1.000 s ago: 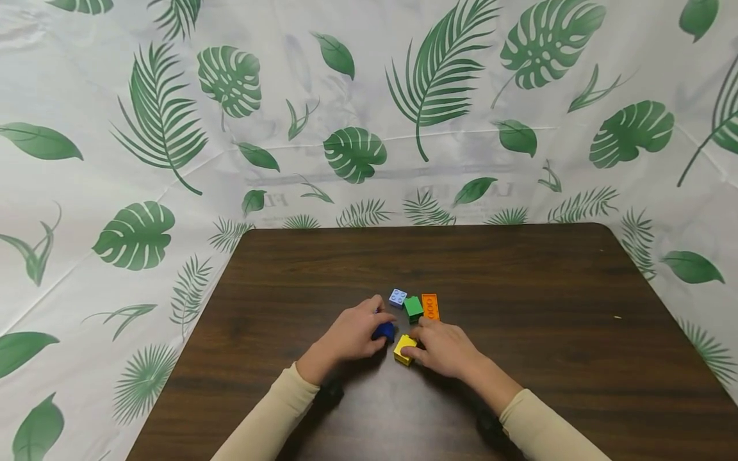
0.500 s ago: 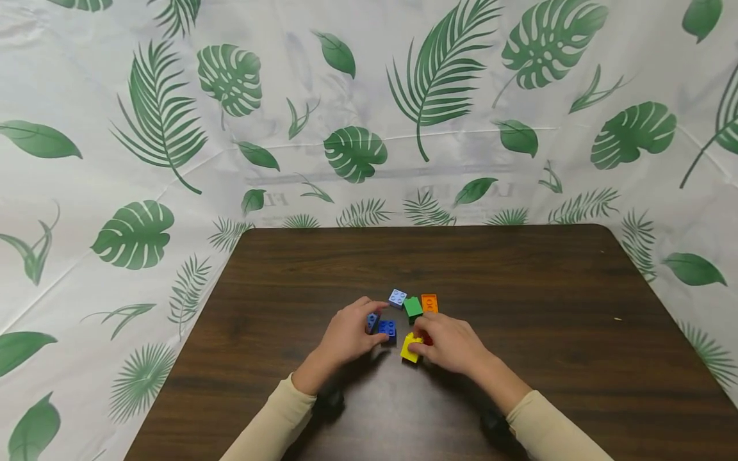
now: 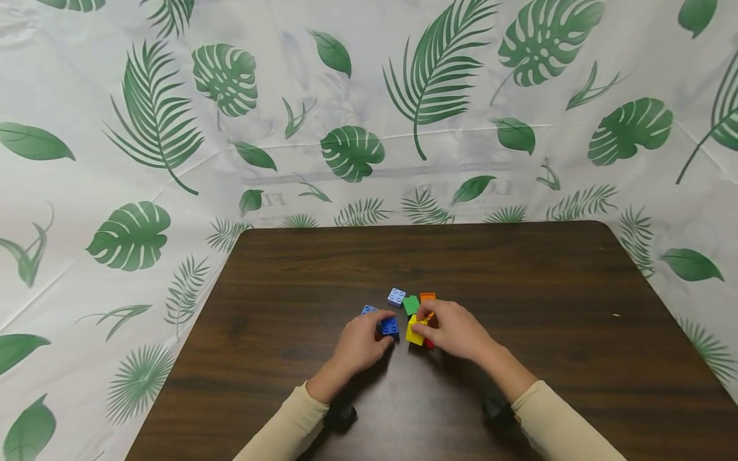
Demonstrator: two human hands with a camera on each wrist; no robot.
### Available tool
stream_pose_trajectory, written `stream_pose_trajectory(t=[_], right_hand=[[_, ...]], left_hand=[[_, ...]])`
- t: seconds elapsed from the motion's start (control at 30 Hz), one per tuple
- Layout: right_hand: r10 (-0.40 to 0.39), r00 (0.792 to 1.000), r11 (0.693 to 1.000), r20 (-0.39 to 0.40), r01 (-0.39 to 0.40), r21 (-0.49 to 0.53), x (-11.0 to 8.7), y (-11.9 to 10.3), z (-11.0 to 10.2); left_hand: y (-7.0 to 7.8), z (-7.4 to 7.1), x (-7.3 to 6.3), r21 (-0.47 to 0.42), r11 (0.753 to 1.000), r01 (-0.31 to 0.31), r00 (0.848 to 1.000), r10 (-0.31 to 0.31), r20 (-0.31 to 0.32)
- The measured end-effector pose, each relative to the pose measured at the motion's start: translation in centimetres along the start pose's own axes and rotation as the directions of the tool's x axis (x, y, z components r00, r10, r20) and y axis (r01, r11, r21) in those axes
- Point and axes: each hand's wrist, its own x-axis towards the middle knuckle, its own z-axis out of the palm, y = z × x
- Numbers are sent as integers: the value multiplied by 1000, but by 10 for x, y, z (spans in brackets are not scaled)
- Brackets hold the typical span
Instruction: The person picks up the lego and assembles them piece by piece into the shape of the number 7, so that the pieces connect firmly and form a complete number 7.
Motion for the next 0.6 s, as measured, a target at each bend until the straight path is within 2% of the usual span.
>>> stream_pose_trajectory(t=[0.13, 0.23, 0.37, 0.5, 0.6], right_hand=[[-27, 998, 999, -64, 29, 30, 4, 1, -1], [-37, 994, 997, -102, 43, 56, 7, 0, -2], [-50, 990, 993, -135, 63, 95, 11, -3, -3], [-66, 987, 993, -147, 80, 90, 13, -5, -2], [-77, 986, 994, -145, 88, 72, 15, -7, -1]], left_hand=[[-6, 1, 3, -34, 999, -35, 999, 36, 10], [-11, 2, 5, -77, 996, -40, 999, 41, 20], [-16, 3, 6, -141, 990, -12, 999, 17, 32], [-17, 3, 8, -221, 975, 27, 999, -16, 52], [-16, 4, 8, -303, 950, 76, 995, -54, 83]])
